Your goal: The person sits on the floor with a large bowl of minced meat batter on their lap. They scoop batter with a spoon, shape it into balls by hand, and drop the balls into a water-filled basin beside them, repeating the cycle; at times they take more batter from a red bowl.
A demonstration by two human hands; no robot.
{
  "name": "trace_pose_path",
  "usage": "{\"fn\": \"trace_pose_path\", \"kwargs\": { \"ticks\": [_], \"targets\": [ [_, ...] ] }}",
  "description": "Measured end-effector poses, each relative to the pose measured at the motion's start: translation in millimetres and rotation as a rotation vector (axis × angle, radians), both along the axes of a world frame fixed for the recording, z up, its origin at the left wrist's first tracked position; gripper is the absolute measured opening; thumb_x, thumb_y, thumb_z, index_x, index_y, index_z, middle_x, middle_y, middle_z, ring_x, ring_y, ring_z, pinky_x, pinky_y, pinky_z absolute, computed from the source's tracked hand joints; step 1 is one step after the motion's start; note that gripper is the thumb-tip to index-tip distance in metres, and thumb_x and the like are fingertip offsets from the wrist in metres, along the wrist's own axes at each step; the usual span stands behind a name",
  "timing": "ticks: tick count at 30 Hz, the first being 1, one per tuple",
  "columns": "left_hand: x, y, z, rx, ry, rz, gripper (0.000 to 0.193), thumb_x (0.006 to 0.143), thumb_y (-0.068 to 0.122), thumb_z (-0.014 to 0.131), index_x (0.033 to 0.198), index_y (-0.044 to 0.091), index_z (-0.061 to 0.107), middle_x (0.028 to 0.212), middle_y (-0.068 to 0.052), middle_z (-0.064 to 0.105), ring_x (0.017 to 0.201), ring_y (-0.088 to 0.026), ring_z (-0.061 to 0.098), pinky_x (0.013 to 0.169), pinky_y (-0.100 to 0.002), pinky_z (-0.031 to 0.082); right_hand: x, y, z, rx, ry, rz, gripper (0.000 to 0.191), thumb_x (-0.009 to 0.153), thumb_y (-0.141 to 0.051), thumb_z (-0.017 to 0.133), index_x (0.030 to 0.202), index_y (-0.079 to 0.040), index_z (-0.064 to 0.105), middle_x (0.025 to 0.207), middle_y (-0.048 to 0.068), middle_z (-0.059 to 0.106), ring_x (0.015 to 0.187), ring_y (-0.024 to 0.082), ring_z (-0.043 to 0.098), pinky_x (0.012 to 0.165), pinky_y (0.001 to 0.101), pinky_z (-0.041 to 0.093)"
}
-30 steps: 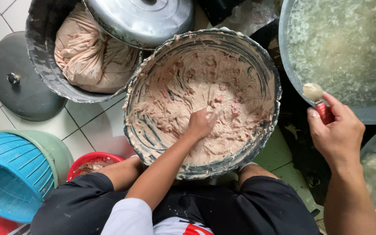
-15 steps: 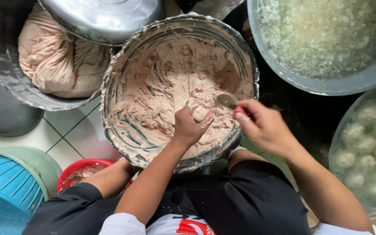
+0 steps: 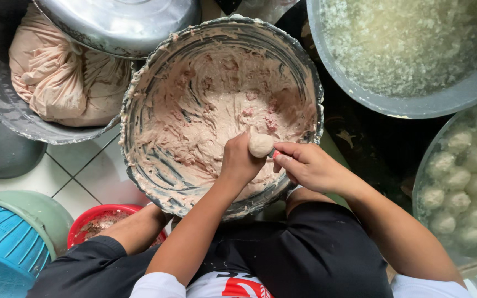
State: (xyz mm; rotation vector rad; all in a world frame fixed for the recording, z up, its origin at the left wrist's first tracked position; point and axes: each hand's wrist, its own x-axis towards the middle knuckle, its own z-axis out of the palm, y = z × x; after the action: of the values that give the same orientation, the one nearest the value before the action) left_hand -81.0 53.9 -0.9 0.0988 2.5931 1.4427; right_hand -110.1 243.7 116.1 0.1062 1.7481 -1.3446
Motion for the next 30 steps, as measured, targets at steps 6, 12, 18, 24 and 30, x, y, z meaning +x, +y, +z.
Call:
{"fn": "trace_pose_path", "kwargs": {
  "ticks": [6, 12, 18, 24, 30],
  "targets": [
    [2.5, -14.8, -49.1, -0.427, -0.058, 0.101, 0.046, 0.080, 0.041, 0.083, 0.103, 0.002, 0.075, 0.107, -0.038, 0.067, 0.090, -0.047, 0.069, 0.078, -0.049, 0.057, -22.3, 40.9, -11.1, 0.012, 0.233, -0.252, 0.031, 0.099, -0.012, 0.056, 0.129, -0.010, 0.065, 0.078, -0.008, 0.059, 0.060, 0.001, 0.050, 0.053, 0.0208, 0.045],
    [-11.6, -35.6, -57.5, -0.160, -0.289, -0.017, 0.045, 0.088, 0.043, 0.074, 0.105, 0.002, 0.069, 0.095, -0.022, 0.074, 0.092, -0.035, 0.074, 0.087, -0.043, 0.060, -75.3, 128.6, -48.5, 0.660, 0.961, -0.191, 0.044, 0.104, -0.010, 0.062, 0.148, -0.003, 0.058, 0.100, 0.012, 0.067, 0.087, 0.020, 0.064, 0.083, 0.0332, 0.053],
    [-51.7, -17.8, -60.7, -0.228, 0.498, -0.127, 0.042, 0.082, 0.038, 0.078, 0.105, 0.003, 0.069, 0.098, -0.021, 0.070, 0.090, -0.037, 0.070, 0.085, -0.046, 0.058, -76.5, 150.1, -62.0, 0.768, 1.048, -0.220, 0.050, 0.100, -0.010, 0.068, 0.149, -0.002, 0.064, 0.103, 0.020, 0.068, 0.091, 0.029, 0.067, 0.089, 0.0378, 0.055],
    [-29.5, -6.8, -55.2, -0.072, -0.141, -0.055, 0.041, 0.083, 0.037, 0.080, 0.104, 0.003, 0.071, 0.084, -0.022, 0.073, 0.078, -0.040, 0.071, 0.073, -0.047, 0.057, -47.3, 118.8, -22.1, 0.647, 0.920, -0.356, 0.044, 0.105, -0.014, 0.071, 0.146, -0.002, 0.063, 0.107, 0.013, 0.071, 0.088, 0.015, 0.065, 0.082, 0.0311, 0.054],
    [-13.0, 7.7, -34.2, 0.092, -0.014, 0.120, 0.021, 0.087, 0.025, 0.080, 0.090, 0.005, 0.074, 0.084, -0.018, 0.075, 0.078, -0.035, 0.073, 0.071, -0.042, 0.058, -19.0, 70.6, -0.9, 0.365, 0.537, -0.409, 0.024, 0.106, -0.015, 0.059, 0.127, -0.003, 0.061, 0.100, 0.004, 0.072, 0.078, 0.009, 0.064, 0.070, 0.0294, 0.054]
  ]
}}
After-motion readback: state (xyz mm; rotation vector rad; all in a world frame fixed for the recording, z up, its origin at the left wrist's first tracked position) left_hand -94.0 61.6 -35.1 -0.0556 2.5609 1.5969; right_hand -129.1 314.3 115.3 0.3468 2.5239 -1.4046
